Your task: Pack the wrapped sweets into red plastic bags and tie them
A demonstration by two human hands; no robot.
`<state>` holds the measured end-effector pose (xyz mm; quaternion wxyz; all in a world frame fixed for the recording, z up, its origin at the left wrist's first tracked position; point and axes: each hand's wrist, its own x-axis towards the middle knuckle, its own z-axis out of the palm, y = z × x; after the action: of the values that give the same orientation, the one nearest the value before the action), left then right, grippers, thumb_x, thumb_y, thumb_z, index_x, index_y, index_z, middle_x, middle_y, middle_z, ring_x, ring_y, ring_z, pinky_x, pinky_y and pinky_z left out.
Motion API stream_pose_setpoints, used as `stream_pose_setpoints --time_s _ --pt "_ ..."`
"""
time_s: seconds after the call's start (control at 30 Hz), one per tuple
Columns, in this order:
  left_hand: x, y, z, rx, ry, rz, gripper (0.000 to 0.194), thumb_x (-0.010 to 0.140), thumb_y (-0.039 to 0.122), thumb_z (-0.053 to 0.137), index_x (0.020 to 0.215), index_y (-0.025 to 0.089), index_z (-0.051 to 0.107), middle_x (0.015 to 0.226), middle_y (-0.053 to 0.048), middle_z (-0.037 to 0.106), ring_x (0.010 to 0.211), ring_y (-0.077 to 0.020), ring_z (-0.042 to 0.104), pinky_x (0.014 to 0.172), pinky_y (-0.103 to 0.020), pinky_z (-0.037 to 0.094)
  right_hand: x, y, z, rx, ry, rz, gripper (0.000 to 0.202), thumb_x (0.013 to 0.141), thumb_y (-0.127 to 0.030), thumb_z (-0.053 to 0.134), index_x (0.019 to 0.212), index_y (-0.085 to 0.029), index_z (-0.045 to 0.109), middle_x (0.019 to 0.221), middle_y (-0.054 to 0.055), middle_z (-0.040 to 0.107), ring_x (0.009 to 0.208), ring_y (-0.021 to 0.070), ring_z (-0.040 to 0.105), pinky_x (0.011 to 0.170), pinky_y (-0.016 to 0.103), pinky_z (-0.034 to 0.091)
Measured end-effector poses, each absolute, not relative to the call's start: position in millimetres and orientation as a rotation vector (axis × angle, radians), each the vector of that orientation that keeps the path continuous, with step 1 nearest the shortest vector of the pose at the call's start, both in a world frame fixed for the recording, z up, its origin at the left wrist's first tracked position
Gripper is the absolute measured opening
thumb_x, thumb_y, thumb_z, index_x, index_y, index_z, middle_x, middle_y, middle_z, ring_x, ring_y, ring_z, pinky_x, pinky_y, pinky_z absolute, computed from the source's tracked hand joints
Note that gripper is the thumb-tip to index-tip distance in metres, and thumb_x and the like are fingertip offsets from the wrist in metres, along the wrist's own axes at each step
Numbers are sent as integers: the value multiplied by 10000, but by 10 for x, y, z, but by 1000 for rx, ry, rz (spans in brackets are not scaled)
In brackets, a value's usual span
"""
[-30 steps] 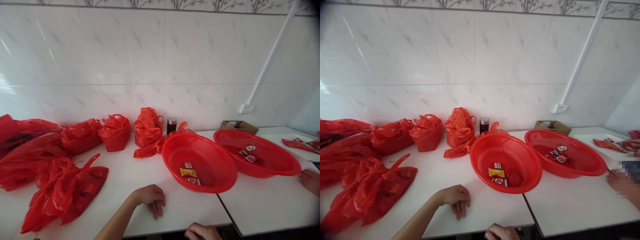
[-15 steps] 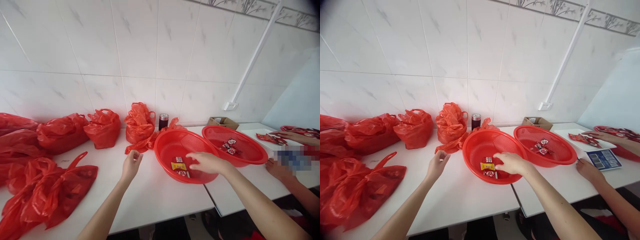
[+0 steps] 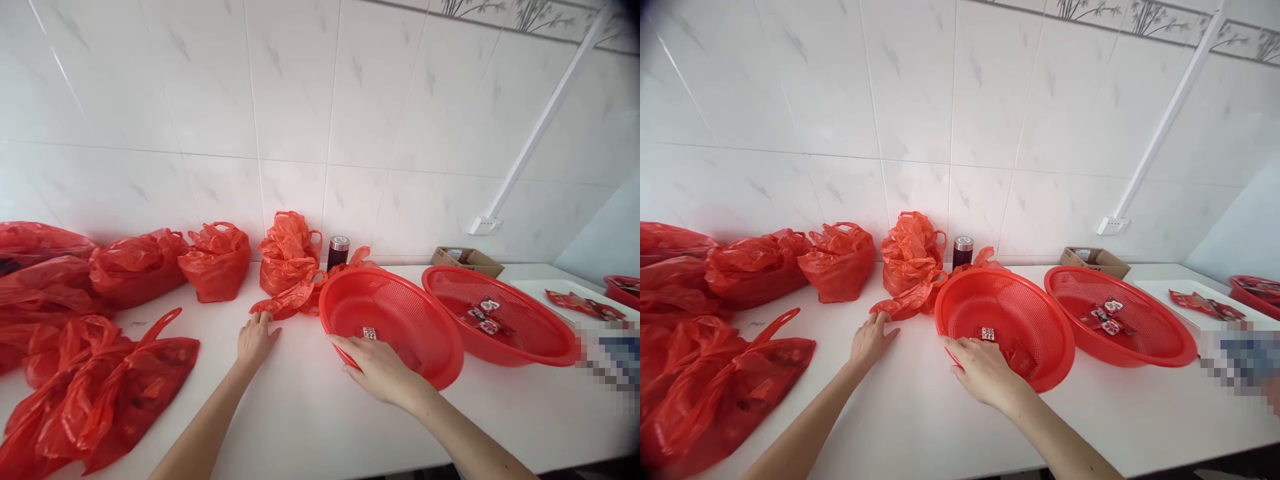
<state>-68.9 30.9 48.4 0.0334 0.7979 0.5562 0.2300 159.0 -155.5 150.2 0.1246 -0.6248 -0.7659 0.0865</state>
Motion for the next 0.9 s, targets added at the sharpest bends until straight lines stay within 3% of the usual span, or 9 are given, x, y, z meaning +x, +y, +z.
stream_pose_setpoints --time_s 0.07,0.17,0.27,0.37,0.47,0.63,0.7,0.8,0.9 --pt "-672 289 516 2456 1752 768 360 871 351 508 1148 133 585 1174 -193 567 1019 -315 549 841 -412 396 1609 -1469 1494 -1830 -2205 247 532 898 -226 495 1411 -346 424 1167 55 652 1033 247 608 850 374 463" --pt "-586 377 610 2472 1739 817 452 855 345 548 1283 203 521 1334 -181 492 1205 -342 435 975 -465 305 1627 -1350 1497 -1861 -2181 214 527 901 -225 497 1409 -349 426 1146 47 663 1021 251 612 846 385 465" --pt "-584 489 696 2438 1701 787 299 844 271 546 1125 216 630 1135 -144 639 1126 -324 509 1011 -494 255 1591 -1264 1474 -1845 -2144 151 507 885 -231 548 1376 -330 470 1154 49 656 1057 257 596 888 405 450" --pt "-777 396 754 2337 1686 808 227 876 273 463 924 188 668 924 -108 688 935 -277 597 930 -444 350 1446 -1200 1425 -1686 -2008 59 345 899 -250 545 1241 -264 581 1223 67 606 1106 245 568 937 395 439" --pt "-1076 7 739 2213 1653 912 263 902 323 409 925 191 635 916 -73 680 848 -222 617 771 -321 433 1185 -1112 1373 -1417 -1879 95 238 938 -213 457 1124 -222 604 1152 71 615 1072 190 580 938 326 456" --pt "-1352 -760 550 1639 1159 1057 232 814 401 589 734 191 535 687 -4 599 645 -150 550 601 -234 418 674 -988 1324 -1218 -1912 137 362 774 -178 633 1129 -224 575 1174 79 593 1112 230 541 948 358 441" --pt "-1388 -920 495 1417 996 1114 305 746 404 683 677 190 478 654 13 570 604 -123 515 572 -218 394 537 -1013 1279 -1241 -2037 354 302 728 -194 656 1024 -231 609 1022 36 649 936 207 603 806 306 482" --pt "-1485 -990 460 1155 956 1228 407 654 392 768 648 194 412 576 58 497 482 -73 426 472 -186 312 516 -1126 1167 -1336 -2086 625 59 780 -195 560 793 -221 612 731 -25 652 663 147 597 631 236 447" --pt "-1672 -952 431 872 979 1367 417 600 367 799 698 207 427 587 76 502 464 -66 438 458 -178 337 718 -1274 1080 -1402 -1830 567 175 807 -124 446 797 -217 593 734 -18 651 678 143 599 657 234 443"
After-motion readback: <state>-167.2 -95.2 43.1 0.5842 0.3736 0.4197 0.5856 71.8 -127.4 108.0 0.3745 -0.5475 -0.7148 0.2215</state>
